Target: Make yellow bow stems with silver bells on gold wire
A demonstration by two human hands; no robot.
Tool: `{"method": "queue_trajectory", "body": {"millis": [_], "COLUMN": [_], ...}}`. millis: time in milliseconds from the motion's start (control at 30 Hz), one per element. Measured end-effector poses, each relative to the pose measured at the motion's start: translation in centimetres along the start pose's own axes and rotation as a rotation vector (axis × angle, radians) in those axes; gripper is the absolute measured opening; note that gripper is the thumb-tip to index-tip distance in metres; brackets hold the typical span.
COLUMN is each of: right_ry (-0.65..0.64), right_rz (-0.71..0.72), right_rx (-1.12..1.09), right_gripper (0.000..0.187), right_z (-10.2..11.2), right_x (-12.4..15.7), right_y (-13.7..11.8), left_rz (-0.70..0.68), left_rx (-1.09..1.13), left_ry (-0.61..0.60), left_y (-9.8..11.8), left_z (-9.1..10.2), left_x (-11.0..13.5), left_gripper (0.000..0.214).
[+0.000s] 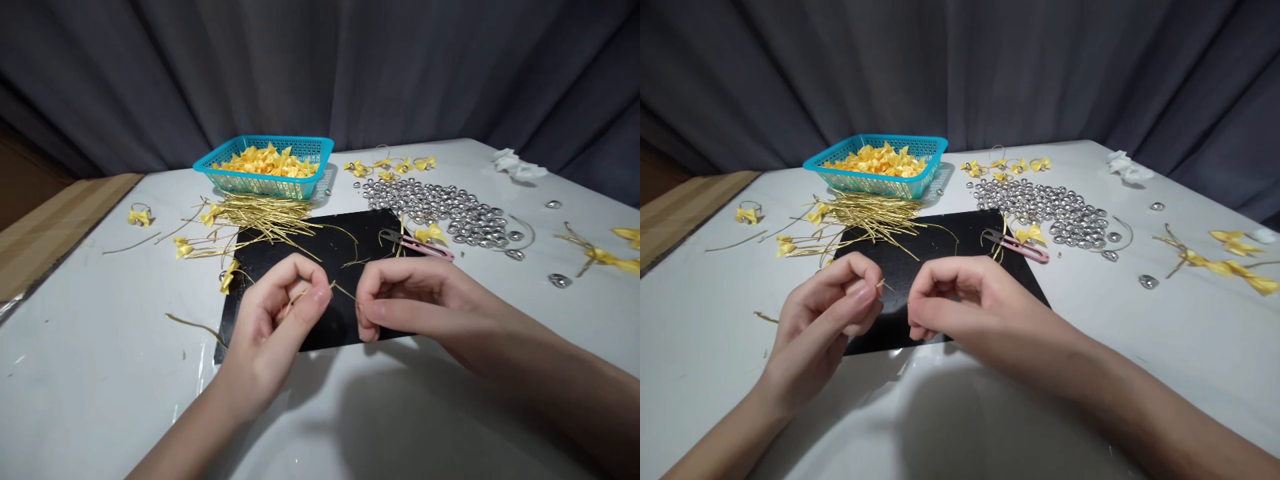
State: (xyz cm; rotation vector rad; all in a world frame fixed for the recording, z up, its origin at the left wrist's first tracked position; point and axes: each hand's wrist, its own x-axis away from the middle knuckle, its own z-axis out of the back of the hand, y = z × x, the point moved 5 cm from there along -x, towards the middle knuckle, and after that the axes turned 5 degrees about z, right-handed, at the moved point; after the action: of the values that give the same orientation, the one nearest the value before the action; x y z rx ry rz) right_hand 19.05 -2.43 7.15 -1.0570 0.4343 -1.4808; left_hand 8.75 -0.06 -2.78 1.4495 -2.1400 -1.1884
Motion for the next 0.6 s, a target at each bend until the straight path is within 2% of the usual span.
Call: {"method": "queue_trajectory", "body": {"millis": [600], "right_ry": [0.007], "right_rz": [-0.033], "right_rx": [-0.015], "right_gripper": [0.018], "right_z": [-0.09], "right_x": [0.03], "right_y": [0.07], "left_rz": [-0.013], "left_rx": [0.001], "left_ry": [0.018], "left_y": [0.13], "left_z": [-0.13], "left_x": [-0.14], "left_gripper": [0.019]}}
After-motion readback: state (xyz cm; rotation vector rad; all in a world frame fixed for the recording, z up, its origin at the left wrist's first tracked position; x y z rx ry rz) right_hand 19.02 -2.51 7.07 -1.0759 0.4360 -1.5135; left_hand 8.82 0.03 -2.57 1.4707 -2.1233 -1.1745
